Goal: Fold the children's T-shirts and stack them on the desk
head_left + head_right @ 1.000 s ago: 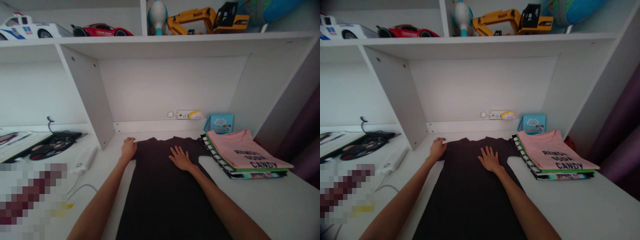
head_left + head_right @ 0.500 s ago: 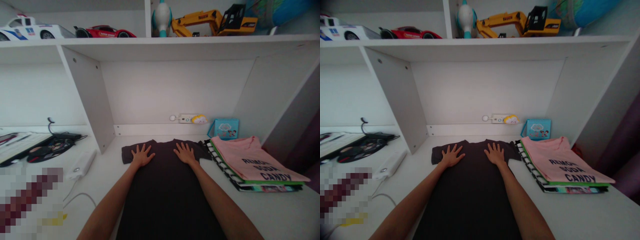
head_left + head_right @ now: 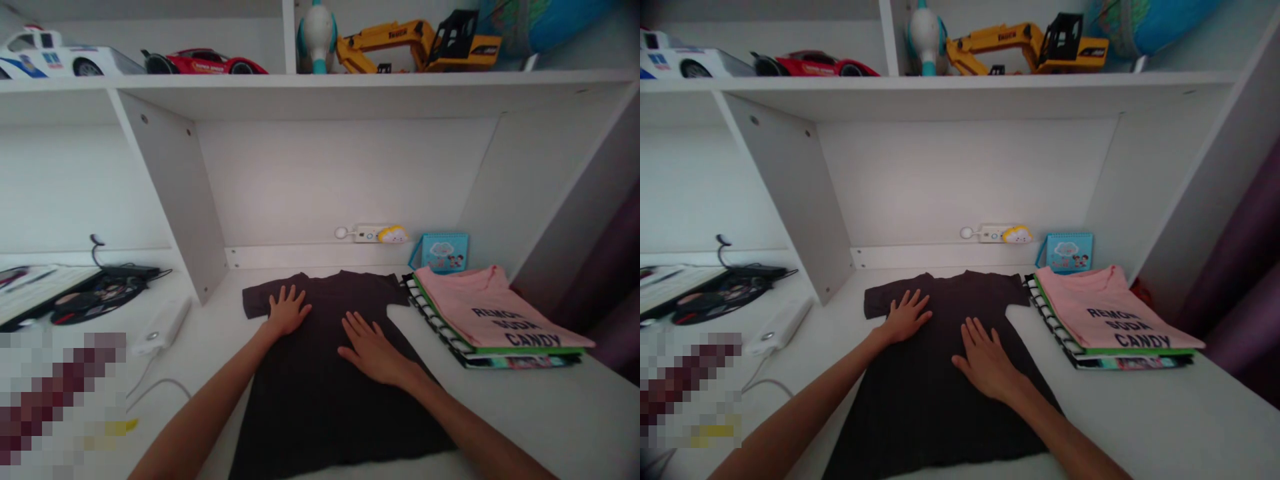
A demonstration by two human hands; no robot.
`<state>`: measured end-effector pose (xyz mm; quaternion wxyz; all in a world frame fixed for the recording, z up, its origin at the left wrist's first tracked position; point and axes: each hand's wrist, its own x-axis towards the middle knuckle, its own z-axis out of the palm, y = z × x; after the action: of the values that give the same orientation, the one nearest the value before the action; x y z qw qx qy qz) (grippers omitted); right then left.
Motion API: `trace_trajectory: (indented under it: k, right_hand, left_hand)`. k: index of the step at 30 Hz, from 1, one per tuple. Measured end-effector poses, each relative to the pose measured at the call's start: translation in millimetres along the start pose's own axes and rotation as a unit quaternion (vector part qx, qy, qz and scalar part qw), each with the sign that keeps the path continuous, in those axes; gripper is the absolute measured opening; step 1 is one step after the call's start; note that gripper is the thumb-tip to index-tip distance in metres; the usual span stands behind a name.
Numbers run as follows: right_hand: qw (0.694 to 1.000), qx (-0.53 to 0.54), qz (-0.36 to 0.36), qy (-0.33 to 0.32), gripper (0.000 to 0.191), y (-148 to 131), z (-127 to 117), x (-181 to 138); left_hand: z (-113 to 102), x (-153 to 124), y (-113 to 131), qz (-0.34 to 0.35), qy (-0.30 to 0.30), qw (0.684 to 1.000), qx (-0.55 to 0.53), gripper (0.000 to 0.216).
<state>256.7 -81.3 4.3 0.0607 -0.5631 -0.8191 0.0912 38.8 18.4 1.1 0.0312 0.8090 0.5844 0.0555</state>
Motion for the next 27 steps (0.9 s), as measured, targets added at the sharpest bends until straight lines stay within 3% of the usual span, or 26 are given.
trace_trajectory:
  k: [5, 10, 17, 20, 23, 27]
  right_hand:
    - [0.999, -0.006, 0.049, 0.018, 0.070, 0, 20, -63]
    - [0.995, -0.021, 0.084, 0.055, 0.066, 11, 34, -97]
    - [0.991, 0.019, 0.132, -0.027, 0.074, 16, 10, -137]
    - [0.991, 0.017, 0.131, -0.002, 0.071, 14, 11, -142]
    - [0.994, 0.000, 0.102, 0.032, 0.069, 19, 24, -148]
    - [0.993, -0.001, 0.119, 0.022, 0.068, 15, 27, -146]
  left_hand:
    - [11, -44, 10, 0.044, -0.035, 0.998, -0.037, 0.071]
    - [17, -50, 1, 0.019, 0.004, 0.999, -0.034, 0.070]
    - [16, -52, 10, 0.020, -0.018, 0.999, -0.038, 0.074]
    - [12, -59, 9, 0.031, -0.030, 0.998, -0.038, 0.074]
    - [-1, -56, -17, 0.016, -0.030, 0.999, -0.017, 0.066]
    - [-23, -40, -78, -0.166, -0.004, 0.985, -0.034, 0.047]
